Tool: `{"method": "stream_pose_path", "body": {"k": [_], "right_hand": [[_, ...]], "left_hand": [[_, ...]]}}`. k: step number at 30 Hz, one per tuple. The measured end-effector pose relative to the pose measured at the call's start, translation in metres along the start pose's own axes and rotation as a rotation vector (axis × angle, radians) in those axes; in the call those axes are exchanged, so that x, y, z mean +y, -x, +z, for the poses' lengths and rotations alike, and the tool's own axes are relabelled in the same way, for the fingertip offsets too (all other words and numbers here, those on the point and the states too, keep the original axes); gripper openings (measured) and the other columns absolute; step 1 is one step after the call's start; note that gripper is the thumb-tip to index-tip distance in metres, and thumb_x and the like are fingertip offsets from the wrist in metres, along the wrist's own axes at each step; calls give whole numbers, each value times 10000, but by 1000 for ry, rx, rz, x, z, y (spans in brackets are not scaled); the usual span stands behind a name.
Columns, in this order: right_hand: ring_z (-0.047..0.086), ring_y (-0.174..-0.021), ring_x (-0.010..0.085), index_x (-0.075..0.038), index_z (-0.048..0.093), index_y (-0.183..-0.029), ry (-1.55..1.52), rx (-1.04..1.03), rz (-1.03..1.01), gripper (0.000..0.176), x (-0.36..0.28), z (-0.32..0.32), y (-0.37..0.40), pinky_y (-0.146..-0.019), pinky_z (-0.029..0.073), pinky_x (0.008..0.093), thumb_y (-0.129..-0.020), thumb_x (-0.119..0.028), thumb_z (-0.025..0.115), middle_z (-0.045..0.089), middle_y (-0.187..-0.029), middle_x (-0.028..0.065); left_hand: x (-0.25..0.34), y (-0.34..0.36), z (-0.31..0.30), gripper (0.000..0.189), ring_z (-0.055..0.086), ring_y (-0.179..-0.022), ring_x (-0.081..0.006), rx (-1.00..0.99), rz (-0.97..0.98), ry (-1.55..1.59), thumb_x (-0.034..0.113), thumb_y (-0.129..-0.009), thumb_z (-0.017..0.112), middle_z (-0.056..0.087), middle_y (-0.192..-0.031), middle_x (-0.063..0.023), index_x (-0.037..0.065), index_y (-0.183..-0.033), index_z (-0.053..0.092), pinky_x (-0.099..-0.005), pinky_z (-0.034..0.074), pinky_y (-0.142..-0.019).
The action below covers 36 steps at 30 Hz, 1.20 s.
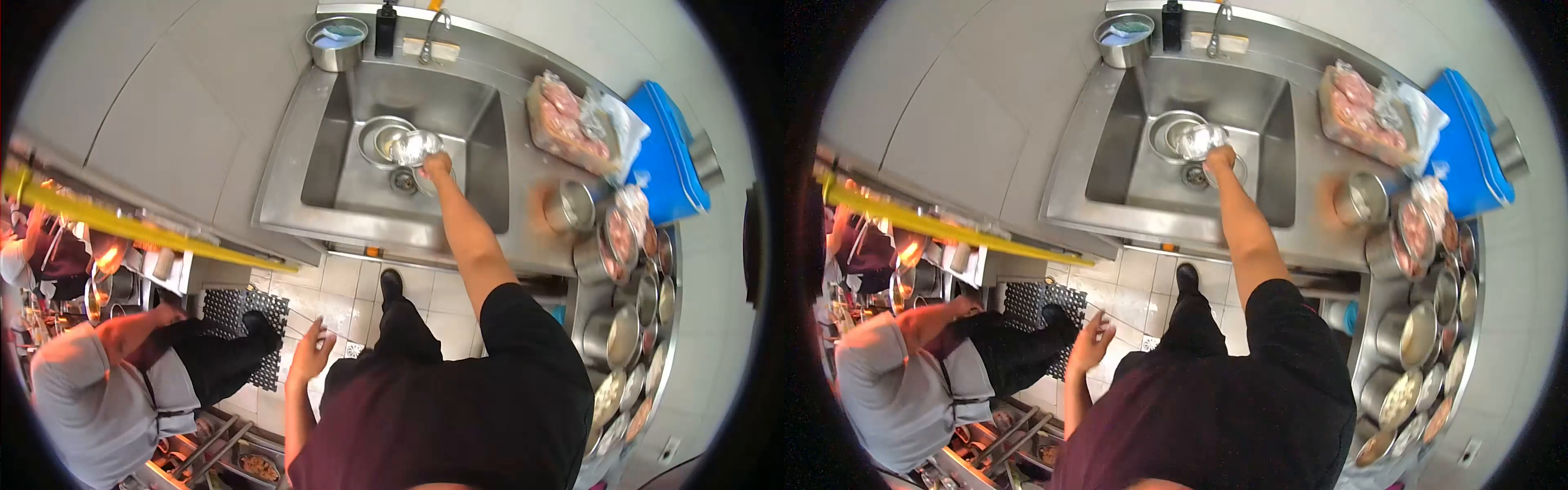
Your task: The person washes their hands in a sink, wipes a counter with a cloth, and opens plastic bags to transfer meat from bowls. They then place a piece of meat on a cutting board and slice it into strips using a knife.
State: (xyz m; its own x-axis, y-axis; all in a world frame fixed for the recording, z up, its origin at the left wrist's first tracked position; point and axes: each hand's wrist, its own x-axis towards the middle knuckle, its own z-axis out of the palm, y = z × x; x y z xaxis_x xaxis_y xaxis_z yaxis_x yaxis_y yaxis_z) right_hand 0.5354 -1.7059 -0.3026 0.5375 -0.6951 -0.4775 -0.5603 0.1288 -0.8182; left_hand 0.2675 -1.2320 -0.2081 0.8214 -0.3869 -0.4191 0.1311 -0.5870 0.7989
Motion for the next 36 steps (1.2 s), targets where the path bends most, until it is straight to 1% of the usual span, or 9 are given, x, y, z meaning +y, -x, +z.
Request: {"method": "stream_pose_path", "body": {"k": [6, 8, 10, 14, 22, 25, 28, 31, 36], "right_hand": [[680, -726, 259, 53, 614, -1011, 141, -79, 197, 326, 4, 38, -110, -547, 559, 371, -907, -240, 514, 661, -908, 199], [661, -892, 306, 57, 565, -1111, 449, -54, -153, 520, 15, 34, -177, -722, 554, 430, -936, -417, 444, 620, -1084, 220], [549, -1105, 368, 76, 395, -1274, -542, -149, 36, 652, -69, 7, -130, -893, 483, 493, -961, -494, 346, 426, -1344, 254], [285, -1342, 346, 19, 263, -1382, -1063, -414, -196, 654, -168, -3, -170, -1029, 368, 478, -962, -469, 380, 216, -1475, 234], [650, -858, 299, -8, 477, -1184, -345, -954, -157, 300, -181, -55, -127, -765, 557, 374, -927, -162, 495, 592, -1060, 154], [636, -877, 251, -22, 507, -1157, 192, -577, -306, 291, -193, -63, -108, -770, 541, 337, -918, -188, 519, 589, -1054, 126], [611, -699, 161, -50, 553, -1114, -539, -645, -334, 245, -171, -51, -130, -595, 515, 270, -906, -177, 520, 615, -947, 64], [583, -690, 144, -75, 540, -1155, -372, -745, -726, 307, -187, -43, -135, -536, 484, 286, -884, -218, 555, 621, -913, 26], [578, -877, 183, -95, 447, -1270, 331, -770, -637, 479, -240, -56, -112, -698, 510, 354, -828, -176, 617, 610, -984, 67]], "left_hand": [[58, -34, -12, 490, 629, -766, -126, -102, -352, 334, 216, -913, 593, 653, -1015, -128, -28, -1315, 457, -238, 463, -575], [125, -66, -28, 455, 579, -695, -70, -162, -252, 514, 228, -929, 577, 657, -967, -70, -10, -1305, 482, -202, 389, -512], [167, -111, -42, 443, 577, -754, -95, -244, 9, 483, 219, -936, 567, 647, -996, -73, 13, -1319, 485, -220, 447, -628], [253, -233, -32, 380, 568, -779, -96, -179, 280, 353, 172, -928, 575, 643, -973, -84, -2, -1264, 538, -232, 483, -683], [386, -467, 54, 296, 560, -726, -71, -211, 384, 761, 143, -918, 578, 655, -924, -56, -19, -1166, 576, -200, 452, -596], [419, -522, 94, 215, 588, -730, -95, -240, 270, 1017, 92, -898, 591, 655, -903, -72, -33, -1073, 598, -213, 484, -607], [418, -554, 115, 140, 605, -687, -120, -192, 163, 1043, 52, -873, 612, 648, -835, -77, -38, -980, 613, -232, 513, -602], [427, -543, 103, 102, 609, -639, -135, -39, 158, 916, 21, -846, 628, 637, -770, -74, -37, -929, 619, -243, 526, -589], [426, -536, 73, 114, 612, -647, -137, -47, 178, 775, -22, -791, 651, 640, -769, -67, -26, -903, 633, -240, 521, -579]]}}
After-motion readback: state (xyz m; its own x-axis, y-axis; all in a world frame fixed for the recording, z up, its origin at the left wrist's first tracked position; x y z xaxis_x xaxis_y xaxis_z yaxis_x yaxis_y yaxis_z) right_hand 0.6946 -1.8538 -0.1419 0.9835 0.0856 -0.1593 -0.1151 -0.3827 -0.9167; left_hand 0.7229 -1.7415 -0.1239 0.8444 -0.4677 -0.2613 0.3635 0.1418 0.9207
